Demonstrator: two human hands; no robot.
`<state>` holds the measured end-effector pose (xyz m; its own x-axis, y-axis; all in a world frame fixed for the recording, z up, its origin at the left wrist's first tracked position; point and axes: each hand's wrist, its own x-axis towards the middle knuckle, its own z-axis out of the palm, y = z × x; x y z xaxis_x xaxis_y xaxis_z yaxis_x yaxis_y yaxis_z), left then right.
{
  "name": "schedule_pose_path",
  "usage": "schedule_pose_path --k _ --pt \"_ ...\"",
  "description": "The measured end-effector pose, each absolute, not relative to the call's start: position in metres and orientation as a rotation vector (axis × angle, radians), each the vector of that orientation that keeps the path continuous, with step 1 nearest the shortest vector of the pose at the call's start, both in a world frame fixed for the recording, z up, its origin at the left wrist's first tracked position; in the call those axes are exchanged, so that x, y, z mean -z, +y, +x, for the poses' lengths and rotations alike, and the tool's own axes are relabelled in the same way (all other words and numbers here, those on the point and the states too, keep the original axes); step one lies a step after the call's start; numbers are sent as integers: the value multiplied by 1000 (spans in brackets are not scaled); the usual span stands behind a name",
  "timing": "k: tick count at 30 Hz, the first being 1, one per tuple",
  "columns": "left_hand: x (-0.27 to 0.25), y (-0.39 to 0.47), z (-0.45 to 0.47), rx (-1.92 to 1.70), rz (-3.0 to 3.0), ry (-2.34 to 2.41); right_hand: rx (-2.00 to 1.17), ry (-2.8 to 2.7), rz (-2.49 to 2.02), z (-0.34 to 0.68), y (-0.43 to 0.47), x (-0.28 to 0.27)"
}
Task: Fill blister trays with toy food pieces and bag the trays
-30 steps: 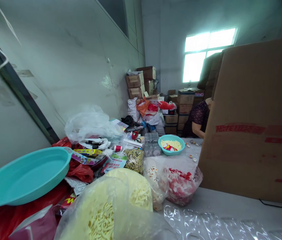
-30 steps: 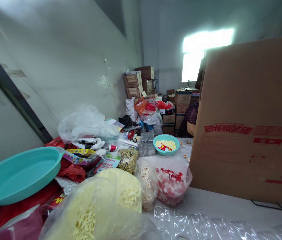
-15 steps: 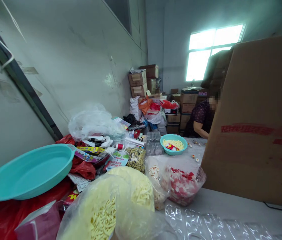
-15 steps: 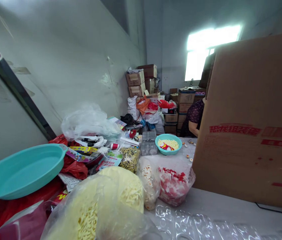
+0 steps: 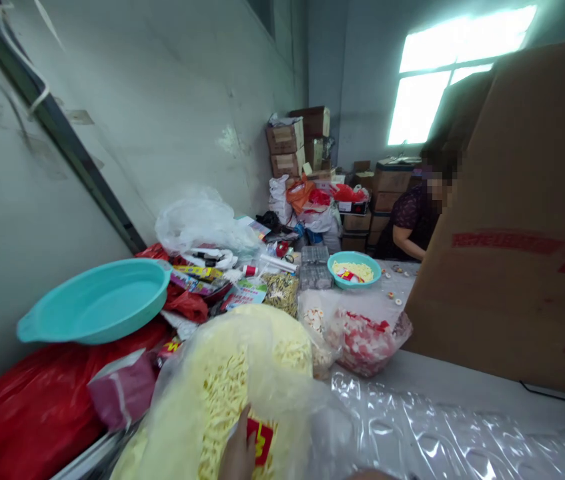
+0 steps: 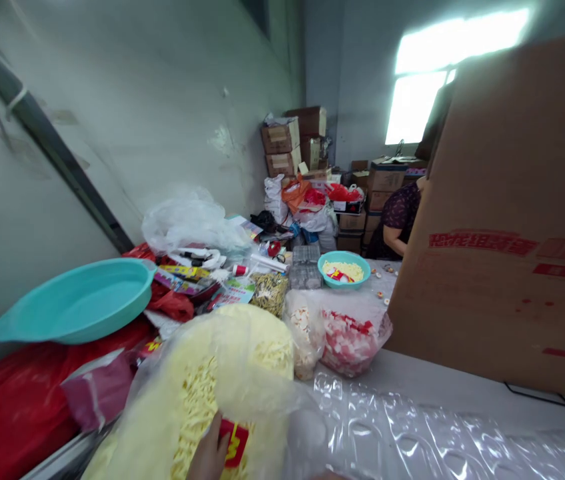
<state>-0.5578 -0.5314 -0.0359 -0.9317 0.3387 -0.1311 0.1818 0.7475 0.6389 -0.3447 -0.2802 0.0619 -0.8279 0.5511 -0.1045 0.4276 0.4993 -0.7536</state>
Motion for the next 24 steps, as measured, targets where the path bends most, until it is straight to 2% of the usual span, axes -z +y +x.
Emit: schedule_pose_path --k 4,7,13,17,21,24 --pt "1 -526 -527 -975 418 2673 -1459 -2719 -504 -405 -330 -49" --pt "-12 -539 -507 -1023 325 2703 -1511 -2708 -392 -430 -334 -42" --pt "-15 -563 -489 -1089 198 2687 -1299 -2682 -460 -411 -284 -48" --pt "-23 -542 -489 -1222 224 2622 -1294 -2798 -79 -392 -339 -45" --pt "-37 -519 -475 -1401 247 2449 -839 -2880 106 -401 -403 -33" --pt "-51 -521 -465 -1501 351 2301 -785 -2902 66 -411 -411 -25"
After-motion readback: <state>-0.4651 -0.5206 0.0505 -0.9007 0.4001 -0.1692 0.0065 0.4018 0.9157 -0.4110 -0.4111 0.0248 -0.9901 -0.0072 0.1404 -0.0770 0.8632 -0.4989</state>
